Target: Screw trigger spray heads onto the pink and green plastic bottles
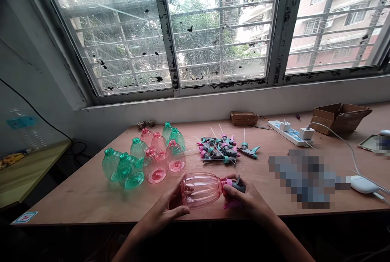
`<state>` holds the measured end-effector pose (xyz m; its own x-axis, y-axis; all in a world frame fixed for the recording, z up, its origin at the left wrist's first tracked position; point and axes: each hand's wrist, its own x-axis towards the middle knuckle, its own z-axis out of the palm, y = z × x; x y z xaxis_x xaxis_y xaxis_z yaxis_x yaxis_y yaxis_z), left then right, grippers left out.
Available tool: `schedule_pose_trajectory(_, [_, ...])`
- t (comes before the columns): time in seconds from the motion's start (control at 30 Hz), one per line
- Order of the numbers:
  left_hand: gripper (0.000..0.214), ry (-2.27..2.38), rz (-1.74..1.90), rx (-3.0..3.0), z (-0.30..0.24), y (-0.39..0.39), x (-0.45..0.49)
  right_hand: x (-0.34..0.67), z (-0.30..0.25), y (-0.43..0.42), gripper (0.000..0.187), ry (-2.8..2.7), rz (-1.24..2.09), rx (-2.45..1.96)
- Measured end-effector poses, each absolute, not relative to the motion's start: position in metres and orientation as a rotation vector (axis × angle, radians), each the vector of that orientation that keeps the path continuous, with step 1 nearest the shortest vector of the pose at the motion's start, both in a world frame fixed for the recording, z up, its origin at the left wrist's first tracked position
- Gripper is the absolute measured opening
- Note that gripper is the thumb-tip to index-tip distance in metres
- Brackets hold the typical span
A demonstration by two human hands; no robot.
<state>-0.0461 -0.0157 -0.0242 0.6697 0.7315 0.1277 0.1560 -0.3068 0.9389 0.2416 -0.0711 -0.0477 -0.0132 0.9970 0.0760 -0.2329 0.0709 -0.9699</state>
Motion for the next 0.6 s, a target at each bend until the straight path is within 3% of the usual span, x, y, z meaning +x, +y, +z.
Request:
schedule_pose_trajectory(0.3, [0.099,0.686,0.711,1.864,-0.031,-0.013,-0.046,0.240,-0.047,-0.072,0.041,-1.103,1.273,-0.980])
schedule_pose_trajectory(0.6, [0.093,0.665,0.742,1.901,-0.035,-0.011,-0.046,0.241,-0.047,-0.073,0.039,-1.120,1.267,-0.987])
